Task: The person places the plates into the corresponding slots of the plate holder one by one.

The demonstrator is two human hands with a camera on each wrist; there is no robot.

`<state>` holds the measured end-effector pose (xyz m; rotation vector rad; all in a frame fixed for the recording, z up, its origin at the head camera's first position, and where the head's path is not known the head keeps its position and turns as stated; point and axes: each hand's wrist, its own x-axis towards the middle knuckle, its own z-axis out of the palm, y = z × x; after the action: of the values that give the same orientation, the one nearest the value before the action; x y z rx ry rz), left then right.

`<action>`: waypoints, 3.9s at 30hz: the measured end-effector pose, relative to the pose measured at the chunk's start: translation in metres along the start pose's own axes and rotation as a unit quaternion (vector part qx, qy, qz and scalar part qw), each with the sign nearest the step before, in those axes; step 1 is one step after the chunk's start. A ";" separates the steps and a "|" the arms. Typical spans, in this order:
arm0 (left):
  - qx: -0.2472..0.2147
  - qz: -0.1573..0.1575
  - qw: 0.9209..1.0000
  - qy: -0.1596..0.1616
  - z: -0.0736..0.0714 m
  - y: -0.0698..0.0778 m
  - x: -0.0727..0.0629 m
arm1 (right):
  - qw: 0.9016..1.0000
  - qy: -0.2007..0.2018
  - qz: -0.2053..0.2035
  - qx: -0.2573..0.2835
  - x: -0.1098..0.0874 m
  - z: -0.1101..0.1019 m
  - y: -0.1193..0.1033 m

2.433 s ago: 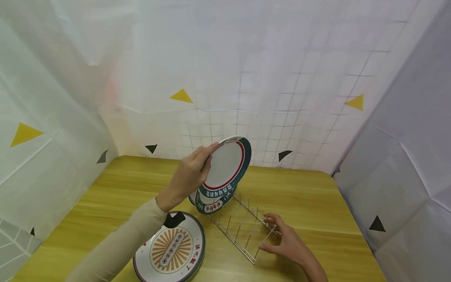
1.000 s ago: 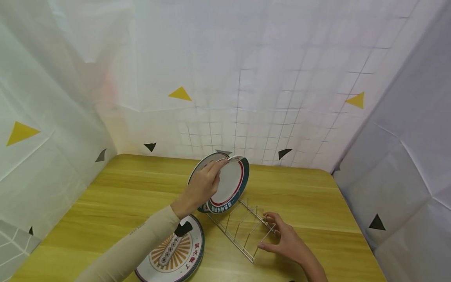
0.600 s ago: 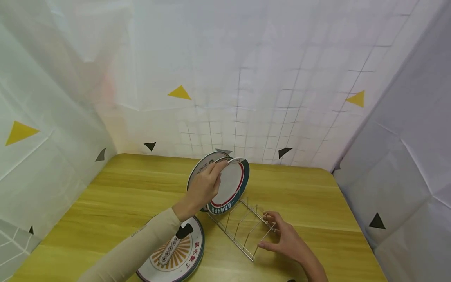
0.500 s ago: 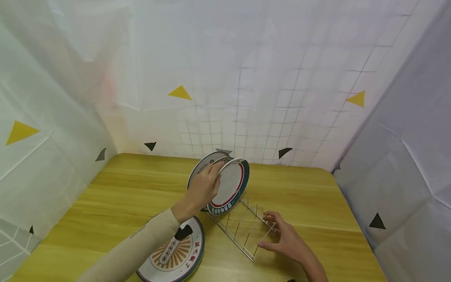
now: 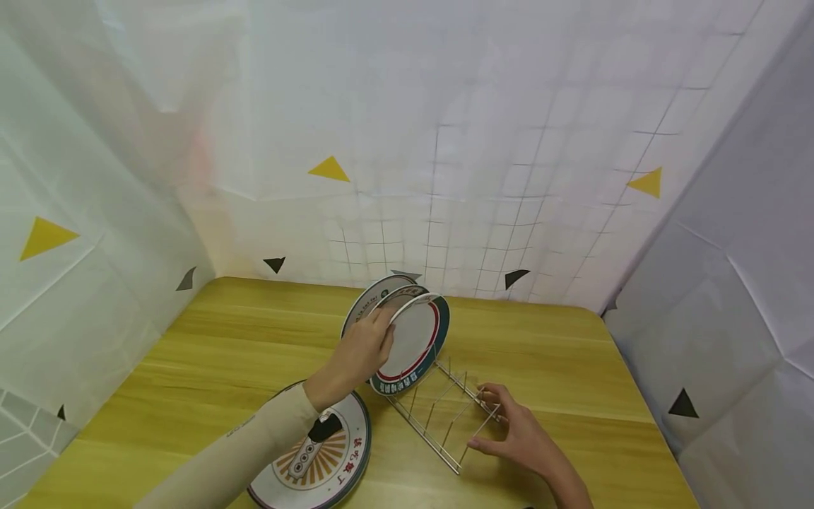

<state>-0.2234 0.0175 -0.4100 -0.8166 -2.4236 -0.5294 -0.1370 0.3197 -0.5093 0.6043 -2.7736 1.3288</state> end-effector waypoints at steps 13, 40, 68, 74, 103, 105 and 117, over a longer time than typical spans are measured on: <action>-0.018 0.009 1.000 -0.002 -0.001 -0.005 -0.008 | 1.000 0.002 -0.002 0.003 -0.001 0.003 0.001; -0.101 -0.008 0.988 0.114 -0.093 -0.032 -0.037 | 1.000 0.002 0.003 0.005 0.000 0.001 0.001; -0.139 -0.096 0.975 -0.147 -0.051 -0.150 -0.181 | 1.000 0.004 0.003 0.011 0.000 0.000 0.001; -0.142 -0.107 0.973 -0.146 -0.049 -0.149 -0.183 | 1.000 -0.001 0.019 0.010 -0.001 -0.001 -0.001; -0.140 -0.125 0.972 -0.141 -0.078 -0.138 -0.160 | 1.000 0.007 -0.009 0.010 -0.002 0.000 -0.001; -0.146 -0.119 0.972 -0.143 -0.080 -0.136 -0.158 | 1.000 0.008 -0.010 0.008 -0.002 0.000 -0.001; -0.218 -0.130 0.960 -0.119 -0.092 -0.120 -0.153 | 0.999 0.009 -0.028 0.014 -0.002 -0.001 -0.004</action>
<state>-0.1641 -0.1854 -0.4508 -0.7698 -2.6969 -1.1593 -0.1338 0.3189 -0.5055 0.6630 -2.7070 1.3560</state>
